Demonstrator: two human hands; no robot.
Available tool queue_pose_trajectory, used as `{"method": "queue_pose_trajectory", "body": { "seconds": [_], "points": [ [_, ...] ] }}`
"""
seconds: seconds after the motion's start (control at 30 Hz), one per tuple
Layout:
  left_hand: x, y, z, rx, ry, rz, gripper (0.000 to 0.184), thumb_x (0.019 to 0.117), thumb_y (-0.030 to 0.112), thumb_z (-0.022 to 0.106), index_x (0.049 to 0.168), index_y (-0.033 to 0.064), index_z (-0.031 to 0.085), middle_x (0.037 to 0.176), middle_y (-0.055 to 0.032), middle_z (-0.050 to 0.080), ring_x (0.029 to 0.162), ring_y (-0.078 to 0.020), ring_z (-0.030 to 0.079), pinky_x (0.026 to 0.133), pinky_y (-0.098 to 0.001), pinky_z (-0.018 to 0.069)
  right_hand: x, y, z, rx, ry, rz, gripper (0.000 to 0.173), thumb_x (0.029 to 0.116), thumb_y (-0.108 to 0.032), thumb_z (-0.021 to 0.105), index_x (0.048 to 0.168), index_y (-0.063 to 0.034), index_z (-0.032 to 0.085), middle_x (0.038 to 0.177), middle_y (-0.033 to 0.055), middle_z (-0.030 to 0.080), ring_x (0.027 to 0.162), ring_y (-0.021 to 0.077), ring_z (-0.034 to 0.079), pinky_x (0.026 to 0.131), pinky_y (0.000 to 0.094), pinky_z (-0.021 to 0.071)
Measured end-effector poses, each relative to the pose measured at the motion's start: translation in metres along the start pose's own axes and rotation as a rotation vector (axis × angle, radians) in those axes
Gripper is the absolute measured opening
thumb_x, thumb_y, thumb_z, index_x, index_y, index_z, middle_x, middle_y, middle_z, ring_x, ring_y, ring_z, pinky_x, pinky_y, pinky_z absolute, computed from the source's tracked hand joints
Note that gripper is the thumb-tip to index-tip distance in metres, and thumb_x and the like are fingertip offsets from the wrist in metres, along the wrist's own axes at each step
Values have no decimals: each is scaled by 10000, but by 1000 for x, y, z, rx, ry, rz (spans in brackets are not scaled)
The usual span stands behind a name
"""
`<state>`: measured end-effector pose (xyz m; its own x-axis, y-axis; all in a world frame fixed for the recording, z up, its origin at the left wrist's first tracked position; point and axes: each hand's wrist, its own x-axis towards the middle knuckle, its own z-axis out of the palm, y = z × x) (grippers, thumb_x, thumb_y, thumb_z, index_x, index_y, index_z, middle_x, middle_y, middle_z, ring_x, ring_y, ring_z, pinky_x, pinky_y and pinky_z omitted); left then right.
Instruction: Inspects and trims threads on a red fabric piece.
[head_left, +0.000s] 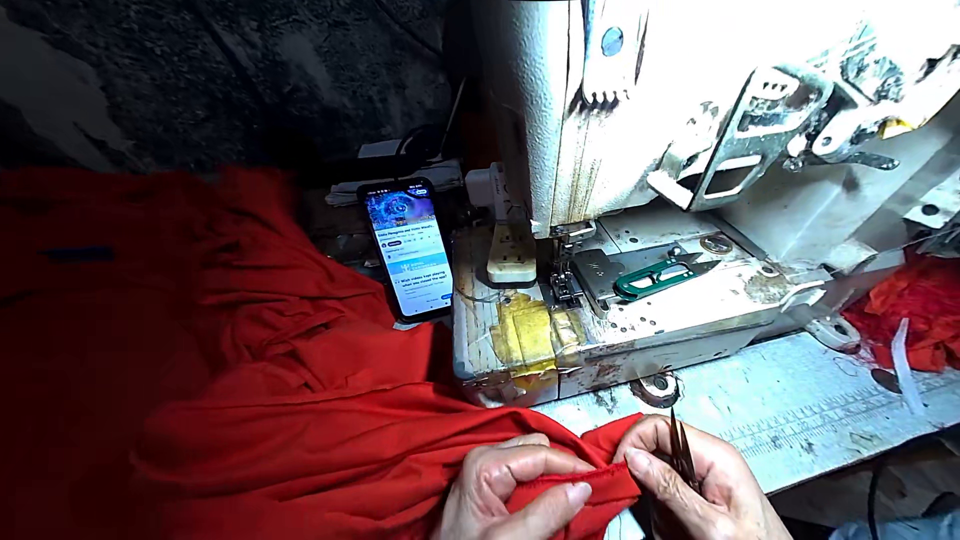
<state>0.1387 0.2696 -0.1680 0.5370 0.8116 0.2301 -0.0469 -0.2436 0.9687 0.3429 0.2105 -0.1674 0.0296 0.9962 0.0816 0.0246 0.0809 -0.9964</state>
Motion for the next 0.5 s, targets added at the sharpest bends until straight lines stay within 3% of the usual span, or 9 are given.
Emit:
{"method": "queue_pose_trajectory", "body": {
  "seconds": [0.17,0.2,0.27,0.3,0.33,0.4,0.5],
  "points": [
    [1,4,1,-151,61,-128,203,872,-73,616,932,30,781,878,46,726,809,6,658,732,-177,548,5,-1,9,61,68,100,90,984,-17,568,977,-73,639,682,-78,602,457,-18,496,413,172,444],
    [1,6,1,-153,67,-150,202,874,-72,619,937,30,781,880,45,735,813,5,670,738,-181,557,3,0,8,-10,109,51,76,953,-15,625,1015,-50,653,764,-50,642,505,-15,530,450,175,468],
    [2,7,1,-155,77,-171,197,870,-73,627,933,31,782,874,43,745,816,3,682,746,-187,567,-3,1,2,-195,176,-90,292,900,-68,733,1155,46,647,1018,74,686,705,28,618,588,194,533],
    [2,7,1,-156,78,-168,194,868,-72,630,930,31,782,868,44,742,810,3,679,741,-187,565,-7,0,-1,-263,208,-144,391,896,-109,752,1208,87,620,1077,119,676,775,39,617,639,194,524],
    [2,6,1,-158,76,-157,190,868,-72,633,930,28,782,865,43,740,807,3,677,739,-187,564,-12,-2,-3,-309,229,-183,439,915,-138,739,1239,118,590,1097,139,663,827,43,616,688,189,528],
    [1,5,2,-153,71,-139,183,869,-69,634,929,24,779,862,42,741,803,7,675,736,-185,562,-19,-8,-2,-320,225,-231,342,989,-115,626,1211,135,555,1030,109,661,791,16,602,677,179,522],
    [1,4,2,-151,63,-128,169,868,-66,639,923,16,777,868,32,745,804,5,679,732,-184,563,-25,-15,4,-190,49,-192,195,1041,-59,517,1129,100,587,965,81,681,756,20,627,658,205,536]
  ]
}}
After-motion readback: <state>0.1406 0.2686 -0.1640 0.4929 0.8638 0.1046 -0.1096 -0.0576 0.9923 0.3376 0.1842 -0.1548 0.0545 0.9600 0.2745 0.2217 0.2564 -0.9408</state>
